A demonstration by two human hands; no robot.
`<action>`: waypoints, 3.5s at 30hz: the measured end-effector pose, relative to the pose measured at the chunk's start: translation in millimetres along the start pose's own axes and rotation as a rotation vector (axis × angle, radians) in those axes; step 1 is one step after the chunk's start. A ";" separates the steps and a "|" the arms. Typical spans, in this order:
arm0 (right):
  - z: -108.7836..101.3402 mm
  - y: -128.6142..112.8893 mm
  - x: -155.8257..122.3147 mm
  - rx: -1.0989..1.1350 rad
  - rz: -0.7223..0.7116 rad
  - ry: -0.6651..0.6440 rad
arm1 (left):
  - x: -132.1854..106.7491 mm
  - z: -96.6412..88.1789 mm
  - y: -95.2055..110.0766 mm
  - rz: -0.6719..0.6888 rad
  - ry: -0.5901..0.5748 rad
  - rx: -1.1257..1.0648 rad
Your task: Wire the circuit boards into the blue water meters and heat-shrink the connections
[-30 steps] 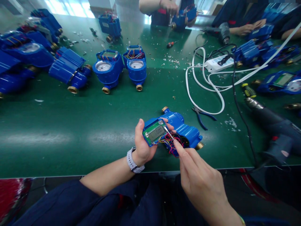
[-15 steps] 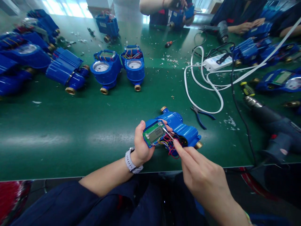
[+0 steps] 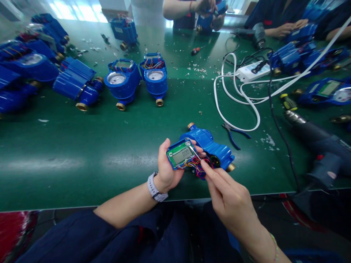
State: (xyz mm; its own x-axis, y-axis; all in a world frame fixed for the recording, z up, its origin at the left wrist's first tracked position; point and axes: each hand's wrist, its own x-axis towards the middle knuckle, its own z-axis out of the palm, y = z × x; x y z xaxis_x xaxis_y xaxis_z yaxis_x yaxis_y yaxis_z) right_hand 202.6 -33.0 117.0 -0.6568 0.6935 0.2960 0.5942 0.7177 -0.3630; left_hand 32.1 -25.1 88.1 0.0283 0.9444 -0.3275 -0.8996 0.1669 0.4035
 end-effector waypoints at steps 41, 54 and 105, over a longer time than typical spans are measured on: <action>0.6 -18.8 -8.0 -0.162 0.049 0.009 | -7.0 2.1 -11.1 0.218 0.058 0.038; 7.6 -17.4 -4.9 -0.282 0.054 0.047 | -6.1 3.0 -9.0 0.178 0.062 0.040; -15.4 -5.5 -3.8 0.452 0.230 -0.052 | -3.2 -3.5 1.7 0.072 -0.110 0.148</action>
State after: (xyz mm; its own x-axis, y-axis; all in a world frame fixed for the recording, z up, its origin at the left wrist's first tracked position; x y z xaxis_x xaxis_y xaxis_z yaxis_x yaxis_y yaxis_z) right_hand 209.0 -38.6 131.5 -0.5620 0.8179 0.1234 0.4733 0.4403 -0.7630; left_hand 29.0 -28.8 86.8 0.0212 0.9794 -0.2008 -0.8276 0.1299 0.5460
